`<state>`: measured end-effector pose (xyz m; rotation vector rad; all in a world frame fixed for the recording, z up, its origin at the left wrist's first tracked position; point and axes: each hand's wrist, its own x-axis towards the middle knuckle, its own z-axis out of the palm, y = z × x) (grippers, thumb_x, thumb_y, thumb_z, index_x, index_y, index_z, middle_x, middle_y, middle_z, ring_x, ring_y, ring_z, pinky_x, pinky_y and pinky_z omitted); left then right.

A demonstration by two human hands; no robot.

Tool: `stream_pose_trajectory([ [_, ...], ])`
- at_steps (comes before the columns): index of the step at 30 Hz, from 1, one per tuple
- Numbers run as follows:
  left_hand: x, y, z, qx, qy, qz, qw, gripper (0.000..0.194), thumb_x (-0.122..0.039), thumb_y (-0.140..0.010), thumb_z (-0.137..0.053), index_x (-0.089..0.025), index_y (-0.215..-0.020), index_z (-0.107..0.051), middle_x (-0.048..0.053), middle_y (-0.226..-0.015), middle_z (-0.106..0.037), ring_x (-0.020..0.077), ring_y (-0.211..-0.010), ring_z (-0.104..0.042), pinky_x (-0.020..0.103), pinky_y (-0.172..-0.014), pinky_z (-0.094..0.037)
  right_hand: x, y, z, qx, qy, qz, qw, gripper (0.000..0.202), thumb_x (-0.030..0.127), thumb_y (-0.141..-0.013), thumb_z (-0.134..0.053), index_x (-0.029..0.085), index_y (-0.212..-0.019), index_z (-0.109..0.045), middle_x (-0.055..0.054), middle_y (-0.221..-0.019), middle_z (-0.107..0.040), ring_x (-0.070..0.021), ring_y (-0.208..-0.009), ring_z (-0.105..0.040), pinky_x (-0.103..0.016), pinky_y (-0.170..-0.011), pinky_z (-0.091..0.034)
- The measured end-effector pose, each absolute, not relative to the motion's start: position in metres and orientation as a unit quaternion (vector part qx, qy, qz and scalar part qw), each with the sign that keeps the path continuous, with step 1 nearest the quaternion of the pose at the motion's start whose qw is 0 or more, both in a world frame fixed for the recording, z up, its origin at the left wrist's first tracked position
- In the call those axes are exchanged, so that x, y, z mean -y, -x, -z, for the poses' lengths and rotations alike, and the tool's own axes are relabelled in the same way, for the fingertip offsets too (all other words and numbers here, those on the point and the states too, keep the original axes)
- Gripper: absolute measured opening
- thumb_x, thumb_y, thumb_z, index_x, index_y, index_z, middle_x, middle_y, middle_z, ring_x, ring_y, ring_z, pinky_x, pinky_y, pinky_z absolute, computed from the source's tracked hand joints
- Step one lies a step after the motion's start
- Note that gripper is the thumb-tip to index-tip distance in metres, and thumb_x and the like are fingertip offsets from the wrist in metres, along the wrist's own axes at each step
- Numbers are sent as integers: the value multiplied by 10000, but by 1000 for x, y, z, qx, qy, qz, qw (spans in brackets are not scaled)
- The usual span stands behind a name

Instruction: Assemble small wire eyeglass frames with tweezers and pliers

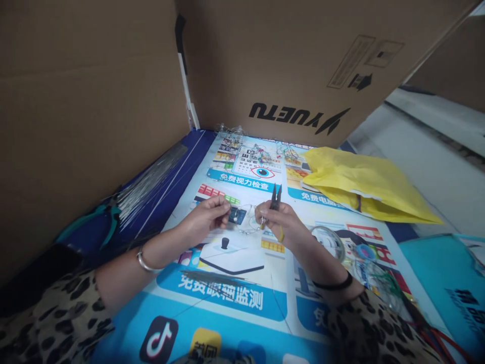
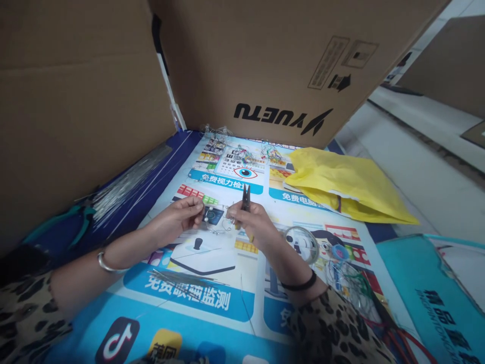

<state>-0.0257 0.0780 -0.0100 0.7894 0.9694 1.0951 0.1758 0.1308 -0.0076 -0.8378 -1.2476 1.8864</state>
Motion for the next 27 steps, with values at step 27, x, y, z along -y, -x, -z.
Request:
stream_pose_trajectory([
  [27,-59,14,5,-477,-326,-487,655,214,-335,-733,-654,-142,-750,-563,-10,-672,-543,54,-505,-456,173,-465,-345,-125,-167,24,445,323,-731,404,141,282,-669,-690,190,-683,-584,-5,-688,-570,-113,-607,-466,-270,-585,-374],
])
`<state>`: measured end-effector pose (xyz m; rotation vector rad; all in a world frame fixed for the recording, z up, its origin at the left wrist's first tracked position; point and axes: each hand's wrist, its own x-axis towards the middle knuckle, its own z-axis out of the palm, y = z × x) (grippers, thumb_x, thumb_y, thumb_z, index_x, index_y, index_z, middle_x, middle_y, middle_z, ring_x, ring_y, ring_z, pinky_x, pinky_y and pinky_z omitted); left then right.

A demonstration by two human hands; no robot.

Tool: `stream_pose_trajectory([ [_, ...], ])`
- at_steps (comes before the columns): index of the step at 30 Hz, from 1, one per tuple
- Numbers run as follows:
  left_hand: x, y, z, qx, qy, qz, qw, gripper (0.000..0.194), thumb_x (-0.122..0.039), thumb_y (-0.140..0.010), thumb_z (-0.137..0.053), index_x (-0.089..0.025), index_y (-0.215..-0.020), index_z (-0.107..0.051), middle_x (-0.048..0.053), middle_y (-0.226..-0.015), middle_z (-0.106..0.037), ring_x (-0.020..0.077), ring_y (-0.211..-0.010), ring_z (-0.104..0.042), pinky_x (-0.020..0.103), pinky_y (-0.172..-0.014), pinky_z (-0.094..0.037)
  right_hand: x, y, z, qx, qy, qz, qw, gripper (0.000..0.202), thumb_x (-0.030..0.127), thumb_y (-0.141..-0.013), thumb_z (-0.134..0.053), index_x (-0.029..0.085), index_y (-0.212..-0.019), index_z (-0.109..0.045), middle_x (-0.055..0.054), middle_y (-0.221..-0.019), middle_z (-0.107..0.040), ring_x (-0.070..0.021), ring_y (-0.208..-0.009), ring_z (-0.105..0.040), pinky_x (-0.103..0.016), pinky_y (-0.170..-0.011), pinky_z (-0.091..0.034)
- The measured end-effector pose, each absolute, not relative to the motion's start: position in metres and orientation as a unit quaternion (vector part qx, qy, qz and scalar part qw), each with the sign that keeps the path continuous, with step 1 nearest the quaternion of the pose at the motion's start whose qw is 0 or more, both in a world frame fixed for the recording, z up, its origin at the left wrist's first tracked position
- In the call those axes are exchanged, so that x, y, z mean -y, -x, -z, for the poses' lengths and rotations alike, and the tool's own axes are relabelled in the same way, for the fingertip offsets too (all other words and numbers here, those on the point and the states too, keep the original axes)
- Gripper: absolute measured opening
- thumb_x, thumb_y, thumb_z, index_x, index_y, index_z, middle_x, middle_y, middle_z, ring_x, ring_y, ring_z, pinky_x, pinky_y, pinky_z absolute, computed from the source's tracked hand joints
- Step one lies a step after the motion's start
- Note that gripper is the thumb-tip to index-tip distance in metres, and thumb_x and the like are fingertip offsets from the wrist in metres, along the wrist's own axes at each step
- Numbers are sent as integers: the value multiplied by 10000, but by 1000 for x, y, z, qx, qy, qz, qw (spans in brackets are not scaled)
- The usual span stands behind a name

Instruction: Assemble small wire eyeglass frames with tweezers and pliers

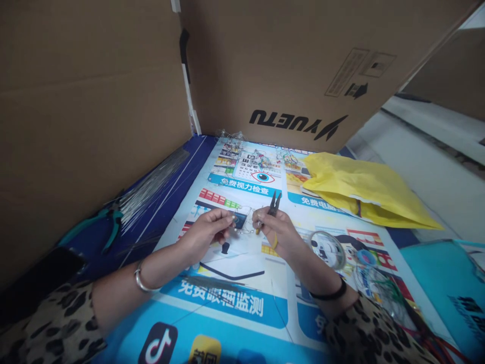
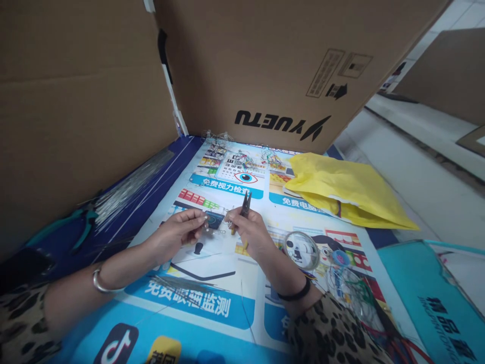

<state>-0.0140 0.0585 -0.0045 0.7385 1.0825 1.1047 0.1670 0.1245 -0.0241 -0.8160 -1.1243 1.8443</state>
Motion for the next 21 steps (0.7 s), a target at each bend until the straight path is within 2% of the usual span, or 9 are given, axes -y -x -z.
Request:
stream_pose_trajectory([
  [21,-60,16,7,-460,-328,-494,661,160,-303,-754,-619,-155,-755,-558,-29,-569,-486,70,-490,-443,184,-471,-344,-123,-166,25,442,320,-735,402,127,282,-680,-688,199,-687,-592,-6,-708,-589,-111,-603,-464,-271,-579,-365],
])
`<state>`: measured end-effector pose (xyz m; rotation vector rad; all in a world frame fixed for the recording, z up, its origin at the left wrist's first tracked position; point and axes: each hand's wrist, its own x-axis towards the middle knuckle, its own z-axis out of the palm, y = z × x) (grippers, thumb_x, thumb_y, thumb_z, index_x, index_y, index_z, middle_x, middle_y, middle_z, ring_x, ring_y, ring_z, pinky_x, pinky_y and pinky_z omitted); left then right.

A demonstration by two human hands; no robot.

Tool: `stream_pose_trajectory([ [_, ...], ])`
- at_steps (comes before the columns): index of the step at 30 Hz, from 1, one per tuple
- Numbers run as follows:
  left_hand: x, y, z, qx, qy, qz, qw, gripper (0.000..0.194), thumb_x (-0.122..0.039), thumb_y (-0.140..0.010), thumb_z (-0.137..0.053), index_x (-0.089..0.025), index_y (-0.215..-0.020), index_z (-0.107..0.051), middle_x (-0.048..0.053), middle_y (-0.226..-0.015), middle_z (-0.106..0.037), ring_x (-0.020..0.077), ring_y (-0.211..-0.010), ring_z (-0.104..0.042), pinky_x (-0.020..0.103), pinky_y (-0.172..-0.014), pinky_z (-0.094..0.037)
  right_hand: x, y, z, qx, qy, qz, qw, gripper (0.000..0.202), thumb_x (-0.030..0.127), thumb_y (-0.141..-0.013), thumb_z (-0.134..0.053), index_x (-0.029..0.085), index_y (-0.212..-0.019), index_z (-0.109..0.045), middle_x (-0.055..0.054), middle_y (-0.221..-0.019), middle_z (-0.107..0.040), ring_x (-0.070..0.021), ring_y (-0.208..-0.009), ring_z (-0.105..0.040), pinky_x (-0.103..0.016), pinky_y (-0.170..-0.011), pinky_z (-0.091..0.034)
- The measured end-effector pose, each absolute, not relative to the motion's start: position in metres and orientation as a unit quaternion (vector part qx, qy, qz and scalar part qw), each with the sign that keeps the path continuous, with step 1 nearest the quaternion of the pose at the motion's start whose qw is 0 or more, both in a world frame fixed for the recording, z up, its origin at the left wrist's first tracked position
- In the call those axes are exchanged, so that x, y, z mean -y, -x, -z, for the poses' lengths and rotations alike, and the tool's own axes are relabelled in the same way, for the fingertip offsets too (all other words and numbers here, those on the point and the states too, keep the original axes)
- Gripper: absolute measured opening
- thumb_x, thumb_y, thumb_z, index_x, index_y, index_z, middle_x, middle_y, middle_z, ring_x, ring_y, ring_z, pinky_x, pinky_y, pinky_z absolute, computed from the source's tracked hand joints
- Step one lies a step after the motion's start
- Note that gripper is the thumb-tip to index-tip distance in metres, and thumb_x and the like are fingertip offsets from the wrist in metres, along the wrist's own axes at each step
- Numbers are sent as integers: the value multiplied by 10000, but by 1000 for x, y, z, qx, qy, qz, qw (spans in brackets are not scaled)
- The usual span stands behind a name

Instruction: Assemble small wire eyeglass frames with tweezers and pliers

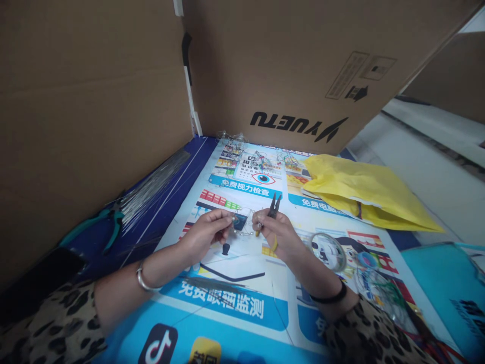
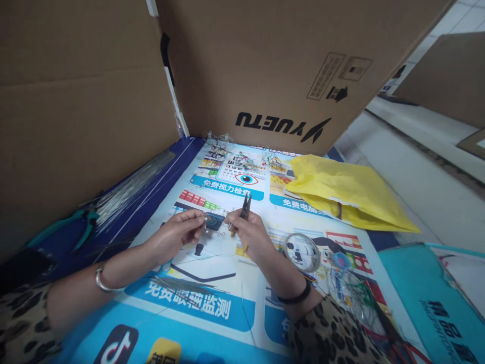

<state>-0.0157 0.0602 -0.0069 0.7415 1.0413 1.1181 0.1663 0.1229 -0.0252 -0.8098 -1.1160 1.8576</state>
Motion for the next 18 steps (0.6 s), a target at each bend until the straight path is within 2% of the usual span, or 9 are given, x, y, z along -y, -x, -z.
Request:
stream_pose_trajectory([
  [8,-60,15,6,-463,-336,-493,655,97,-253,-774,-582,-162,-768,-550,-32,-555,-475,72,-500,-431,187,-481,-344,-122,-166,25,432,313,-741,407,115,262,-684,-686,199,-688,-590,-5,-710,-586,-112,-604,-466,-268,-573,-357],
  [18,-60,15,5,-470,-331,-495,652,112,-255,-748,-601,-160,-760,-542,-37,-546,-467,71,-489,-427,185,-472,-340,-121,-165,26,414,299,-752,416,80,213,-698,-674,198,-695,-596,2,-713,-583,-105,-623,-476,-257,-565,-338],
])
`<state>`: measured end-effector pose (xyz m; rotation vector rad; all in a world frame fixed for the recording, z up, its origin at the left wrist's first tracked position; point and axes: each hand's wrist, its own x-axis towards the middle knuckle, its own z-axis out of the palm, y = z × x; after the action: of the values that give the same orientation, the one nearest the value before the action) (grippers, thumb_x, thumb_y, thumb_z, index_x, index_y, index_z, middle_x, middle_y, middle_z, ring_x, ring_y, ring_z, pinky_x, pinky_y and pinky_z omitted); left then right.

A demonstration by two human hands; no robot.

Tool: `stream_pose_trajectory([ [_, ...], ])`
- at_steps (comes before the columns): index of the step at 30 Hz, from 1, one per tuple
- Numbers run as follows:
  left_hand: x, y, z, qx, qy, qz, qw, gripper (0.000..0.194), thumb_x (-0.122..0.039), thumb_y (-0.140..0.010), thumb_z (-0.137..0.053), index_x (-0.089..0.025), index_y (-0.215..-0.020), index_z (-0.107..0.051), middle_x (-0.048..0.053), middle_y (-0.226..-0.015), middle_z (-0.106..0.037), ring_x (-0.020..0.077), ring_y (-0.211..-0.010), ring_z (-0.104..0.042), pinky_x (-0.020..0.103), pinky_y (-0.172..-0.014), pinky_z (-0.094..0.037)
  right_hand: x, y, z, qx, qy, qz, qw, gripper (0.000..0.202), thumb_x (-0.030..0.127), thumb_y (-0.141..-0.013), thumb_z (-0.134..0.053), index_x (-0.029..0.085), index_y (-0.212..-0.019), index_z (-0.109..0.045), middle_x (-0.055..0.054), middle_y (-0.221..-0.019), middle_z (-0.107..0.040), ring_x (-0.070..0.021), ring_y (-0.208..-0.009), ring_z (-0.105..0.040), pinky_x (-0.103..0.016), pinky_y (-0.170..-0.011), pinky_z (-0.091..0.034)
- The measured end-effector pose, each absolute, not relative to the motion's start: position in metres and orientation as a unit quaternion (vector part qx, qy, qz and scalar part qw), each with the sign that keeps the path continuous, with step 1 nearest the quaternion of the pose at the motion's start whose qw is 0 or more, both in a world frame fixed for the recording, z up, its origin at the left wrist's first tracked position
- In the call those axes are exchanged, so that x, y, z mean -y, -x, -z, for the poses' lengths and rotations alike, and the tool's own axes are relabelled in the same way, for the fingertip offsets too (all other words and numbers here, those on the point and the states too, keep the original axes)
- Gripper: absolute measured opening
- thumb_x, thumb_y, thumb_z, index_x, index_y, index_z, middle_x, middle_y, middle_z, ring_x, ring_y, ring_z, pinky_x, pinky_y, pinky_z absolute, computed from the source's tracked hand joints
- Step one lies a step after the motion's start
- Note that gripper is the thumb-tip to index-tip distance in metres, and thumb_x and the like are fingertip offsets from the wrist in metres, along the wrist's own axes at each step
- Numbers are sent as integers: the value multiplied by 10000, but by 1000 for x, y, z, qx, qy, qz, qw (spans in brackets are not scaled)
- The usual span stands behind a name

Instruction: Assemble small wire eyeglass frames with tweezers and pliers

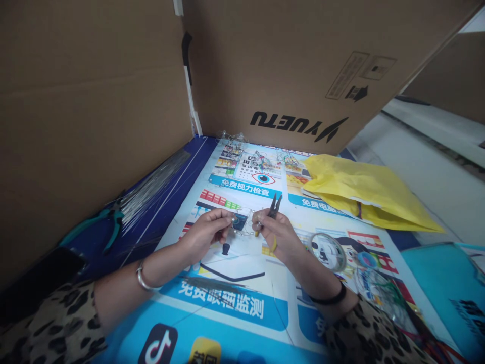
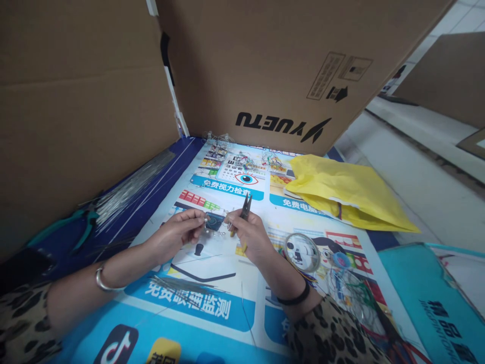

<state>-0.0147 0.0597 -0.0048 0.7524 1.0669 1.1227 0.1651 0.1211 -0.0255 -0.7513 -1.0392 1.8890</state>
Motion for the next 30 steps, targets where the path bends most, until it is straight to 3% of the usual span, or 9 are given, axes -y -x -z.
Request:
stream_pose_trajectory([
  [30,-62,15,7,-490,-330,-508,627,166,-295,-773,-588,-141,-740,-537,-26,-560,-471,68,-512,-409,183,-471,-317,-104,-156,16,380,331,-748,433,156,270,-647,-714,195,-688,-584,2,-711,-583,-114,-618,-484,-263,-581,-359],
])
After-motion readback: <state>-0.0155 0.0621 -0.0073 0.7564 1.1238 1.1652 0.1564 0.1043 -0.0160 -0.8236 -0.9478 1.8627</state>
